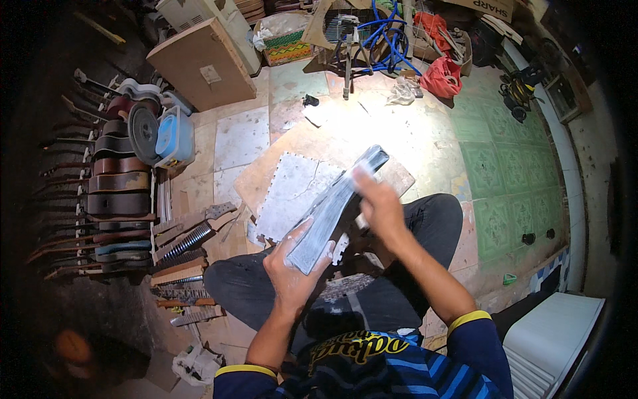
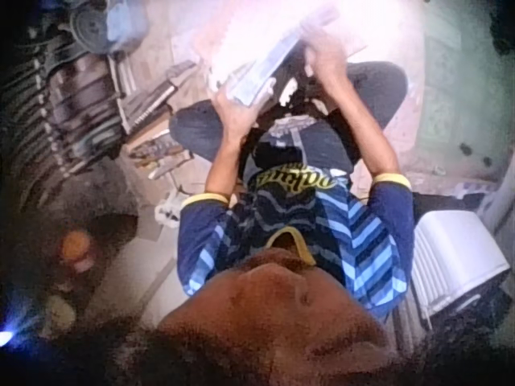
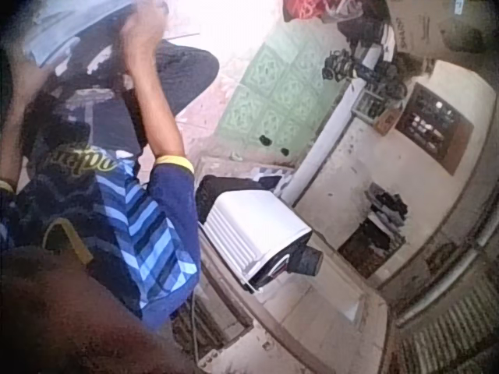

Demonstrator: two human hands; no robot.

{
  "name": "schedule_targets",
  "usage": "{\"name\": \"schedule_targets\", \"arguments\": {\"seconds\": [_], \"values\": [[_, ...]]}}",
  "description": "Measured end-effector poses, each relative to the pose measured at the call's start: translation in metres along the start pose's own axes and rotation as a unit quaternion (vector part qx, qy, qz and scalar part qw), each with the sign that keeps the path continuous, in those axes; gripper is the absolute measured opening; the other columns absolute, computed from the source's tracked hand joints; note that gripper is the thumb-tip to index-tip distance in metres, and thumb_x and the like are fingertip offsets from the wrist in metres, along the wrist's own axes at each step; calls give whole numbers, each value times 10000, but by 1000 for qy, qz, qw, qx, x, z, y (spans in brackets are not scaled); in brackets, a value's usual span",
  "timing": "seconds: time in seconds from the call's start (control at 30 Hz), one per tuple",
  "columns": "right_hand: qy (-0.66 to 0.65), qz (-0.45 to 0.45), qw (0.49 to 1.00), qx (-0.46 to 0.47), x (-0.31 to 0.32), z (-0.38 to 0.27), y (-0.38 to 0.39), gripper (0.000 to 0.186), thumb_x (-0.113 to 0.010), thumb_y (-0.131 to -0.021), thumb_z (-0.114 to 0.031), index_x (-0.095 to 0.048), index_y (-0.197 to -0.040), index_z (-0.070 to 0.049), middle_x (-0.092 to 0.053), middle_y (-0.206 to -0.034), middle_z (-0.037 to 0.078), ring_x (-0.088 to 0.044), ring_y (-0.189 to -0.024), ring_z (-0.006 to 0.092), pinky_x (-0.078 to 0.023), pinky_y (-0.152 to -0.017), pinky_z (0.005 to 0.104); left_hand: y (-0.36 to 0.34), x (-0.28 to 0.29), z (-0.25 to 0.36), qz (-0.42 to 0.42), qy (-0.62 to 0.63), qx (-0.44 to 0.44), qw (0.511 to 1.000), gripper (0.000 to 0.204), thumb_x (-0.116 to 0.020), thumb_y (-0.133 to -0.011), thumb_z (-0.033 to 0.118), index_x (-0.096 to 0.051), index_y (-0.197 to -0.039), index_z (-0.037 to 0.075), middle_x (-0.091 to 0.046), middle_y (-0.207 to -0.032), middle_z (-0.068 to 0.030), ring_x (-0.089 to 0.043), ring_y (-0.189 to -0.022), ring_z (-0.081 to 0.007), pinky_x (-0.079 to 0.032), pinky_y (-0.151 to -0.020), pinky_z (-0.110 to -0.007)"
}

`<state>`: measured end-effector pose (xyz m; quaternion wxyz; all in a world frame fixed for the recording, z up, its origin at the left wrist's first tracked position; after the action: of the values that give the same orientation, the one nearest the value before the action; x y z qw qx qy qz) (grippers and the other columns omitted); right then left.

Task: The person sands the surface and edges of a guitar body using a piece of sandpaper held by hand.

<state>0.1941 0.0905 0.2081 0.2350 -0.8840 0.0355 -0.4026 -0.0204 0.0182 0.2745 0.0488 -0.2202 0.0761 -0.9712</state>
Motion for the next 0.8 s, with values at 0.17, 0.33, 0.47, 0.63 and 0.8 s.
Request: {"name": "schedule_targets", "arguments": {"seconds": [0.17,0.33,0.47,0.63,0.8], "values": [[15,18,1000,-12,9,27,-9,545,-650,-745,74,-712,-1256,-106,-707,-1235,135,-638,-778,296,-536,-728,407,-3,3,4,2,11,-11,1000,553,-867,-737,66,-667,-1227,-94,-752,-1078,-151,-707,-973,-156,-542,-908,-302],[-37,-39,998,22,0,-24,7,614,-642,-717,90,-707,-1284,-138,-677,-1319,126,-598,-721,307,-537,-741,373,-6,1,4,1,-22,-24,999,557,-873,-729,79,-672,-1220,-91,-754,-1080,-153,-711,-975,-159,-545,-910,-310],[32,103,994,3,22,47,-27,579,-628,-755,70,-673,-1310,-87,-716,-1159,200,-667,-898,396,-543,-764,458,-3,1,2,14,-10,-17,1000,558,-890,-702,100,-694,-1203,-49,-759,-1063,-179,-739,-963,-213,-563,-881,-332],[-34,-9,998,51,3,-6,9,621,-618,-729,61,-684,-1316,-130,-736,-1092,162,-585,-690,346,-496,-649,435,-3,4,1,17,-4,-22,1000,565,-877,-721,83,-670,-1215,-96,-760,-1047,-162,-723,-951,-171,-555,-894,-314],[38,47,997,-51,8,43,-10,578,-611,-755,63,-680,-1304,-105,-687,-1288,137,-613,-786,372,-513,-716,441,-3,1,4,1,-3,-20,1000,559,-871,-724,76,-669,-1215,-99,-757,-1057,-157,-719,-956,-170,-550,-902,-316]]}}
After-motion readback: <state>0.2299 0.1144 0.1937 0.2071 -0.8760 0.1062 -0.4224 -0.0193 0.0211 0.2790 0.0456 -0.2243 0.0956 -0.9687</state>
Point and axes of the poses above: each hand's wrist, its own y-axis away from the middle knuckle, its own x-axis out of the back of the hand, z = x × y, the point moved 6 cm from there along -y, towards the middle knuckle
